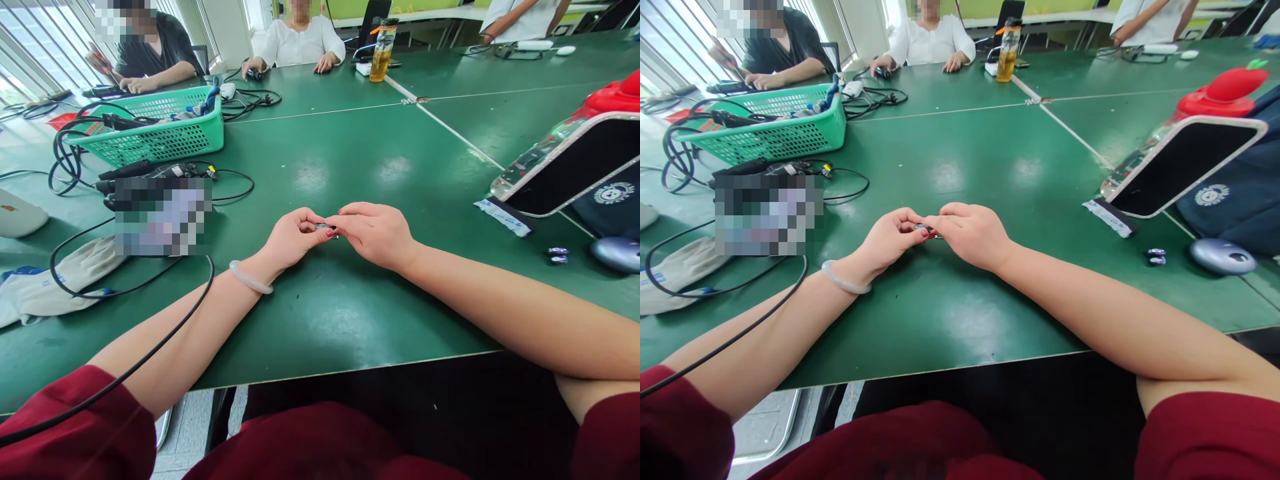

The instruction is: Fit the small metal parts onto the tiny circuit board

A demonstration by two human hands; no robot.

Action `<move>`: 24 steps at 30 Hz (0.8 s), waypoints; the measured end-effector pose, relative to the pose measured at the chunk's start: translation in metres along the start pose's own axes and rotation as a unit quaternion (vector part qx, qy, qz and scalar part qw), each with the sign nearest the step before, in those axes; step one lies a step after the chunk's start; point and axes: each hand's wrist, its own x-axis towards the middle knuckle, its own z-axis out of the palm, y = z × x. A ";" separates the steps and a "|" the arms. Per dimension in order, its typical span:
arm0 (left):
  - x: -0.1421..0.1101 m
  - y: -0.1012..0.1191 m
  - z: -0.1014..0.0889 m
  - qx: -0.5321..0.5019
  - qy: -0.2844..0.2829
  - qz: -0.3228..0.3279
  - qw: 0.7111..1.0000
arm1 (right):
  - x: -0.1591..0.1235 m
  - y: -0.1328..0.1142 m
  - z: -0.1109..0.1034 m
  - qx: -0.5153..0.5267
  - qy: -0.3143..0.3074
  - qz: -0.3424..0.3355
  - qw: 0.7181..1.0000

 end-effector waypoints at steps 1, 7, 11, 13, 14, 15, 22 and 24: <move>0.000 0.000 0.000 0.001 0.003 -0.002 1.000 | 0.000 0.000 0.000 -0.003 0.002 -0.003 1.000; -0.001 0.003 0.003 -0.023 0.000 -0.008 1.000 | 0.000 -0.002 0.000 -0.006 -0.001 0.003 1.000; -0.002 0.005 0.003 -0.031 -0.005 -0.009 0.999 | 0.001 -0.004 -0.001 -0.007 0.000 0.007 1.000; -0.002 0.005 0.002 -0.028 -0.004 -0.012 1.000 | 0.002 -0.005 -0.002 -0.009 0.002 0.011 1.000; -0.001 0.005 0.002 -0.027 -0.003 -0.013 1.000 | 0.002 -0.006 -0.002 -0.009 0.003 0.013 1.000; -0.001 0.005 0.002 -0.026 -0.003 -0.014 1.000 | 0.002 -0.006 -0.002 -0.009 0.005 0.016 1.000; -0.001 0.002 0.002 -0.012 -0.003 -0.015 1.000 | 0.004 -0.007 -0.002 0.014 0.010 0.045 0.999; -0.001 0.002 0.002 -0.001 -0.006 -0.011 1.000 | 0.003 -0.006 0.000 0.019 0.012 0.047 0.999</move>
